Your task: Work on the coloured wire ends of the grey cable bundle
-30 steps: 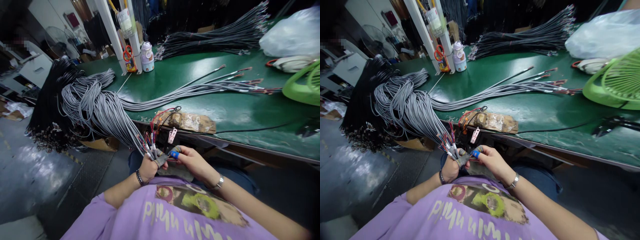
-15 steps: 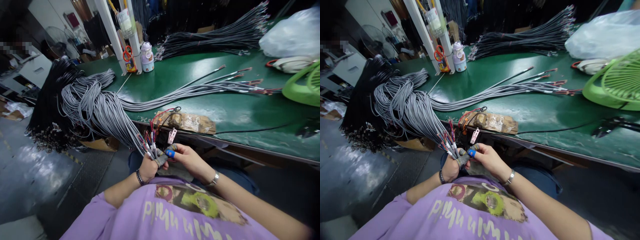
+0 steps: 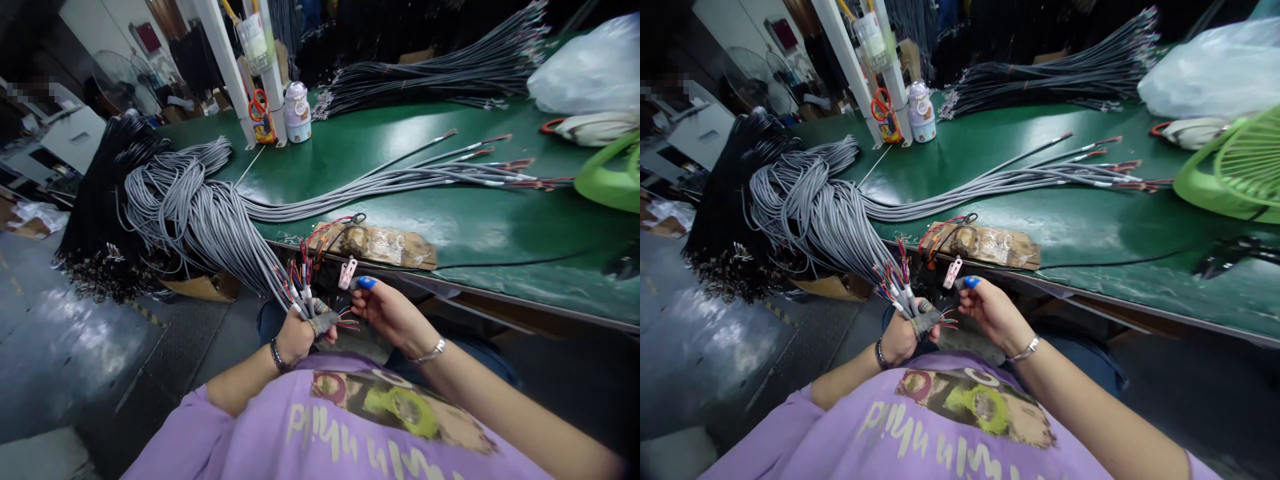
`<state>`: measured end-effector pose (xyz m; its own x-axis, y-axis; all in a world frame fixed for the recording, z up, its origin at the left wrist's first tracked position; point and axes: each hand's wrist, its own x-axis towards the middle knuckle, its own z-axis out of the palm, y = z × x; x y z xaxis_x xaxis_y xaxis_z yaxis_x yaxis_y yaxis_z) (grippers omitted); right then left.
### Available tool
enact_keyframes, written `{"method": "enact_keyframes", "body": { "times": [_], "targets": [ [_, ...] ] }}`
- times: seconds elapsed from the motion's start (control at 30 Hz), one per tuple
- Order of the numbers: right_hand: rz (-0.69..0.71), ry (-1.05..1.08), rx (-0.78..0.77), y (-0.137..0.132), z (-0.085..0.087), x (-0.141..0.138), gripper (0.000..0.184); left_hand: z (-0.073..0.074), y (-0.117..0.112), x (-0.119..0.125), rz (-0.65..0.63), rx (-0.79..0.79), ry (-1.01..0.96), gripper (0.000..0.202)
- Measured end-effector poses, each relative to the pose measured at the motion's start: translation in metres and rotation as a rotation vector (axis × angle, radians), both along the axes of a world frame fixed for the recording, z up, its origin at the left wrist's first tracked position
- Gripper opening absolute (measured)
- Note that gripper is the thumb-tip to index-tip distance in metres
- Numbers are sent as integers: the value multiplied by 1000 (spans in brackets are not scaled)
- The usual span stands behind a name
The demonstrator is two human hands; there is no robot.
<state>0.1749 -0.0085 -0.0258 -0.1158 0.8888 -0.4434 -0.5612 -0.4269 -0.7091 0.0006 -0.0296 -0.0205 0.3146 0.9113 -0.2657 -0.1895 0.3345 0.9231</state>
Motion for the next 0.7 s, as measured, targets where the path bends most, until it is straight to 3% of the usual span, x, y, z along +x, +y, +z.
{"method": "enact_keyframes", "body": {
  "times": [0.1, 0.23, 0.37, 0.7],
  "targets": [
    [112, 50, -47, 9, 4, 5, 35, 9, 7, -1, -42, -67, -56, 42],
    [203, 62, 55, 19, 13, -2, 45, 17, 19, 2, -111, -125, -126, 45],
    [189, 28, 130, 26, 11, -7, 44, 20, 29, 7, -140, -152, -110, 48],
    [104, 98, 80, 25, 10, -9, 44, 15, 35, 17, -187, -203, -76, 44]
  ]
}}
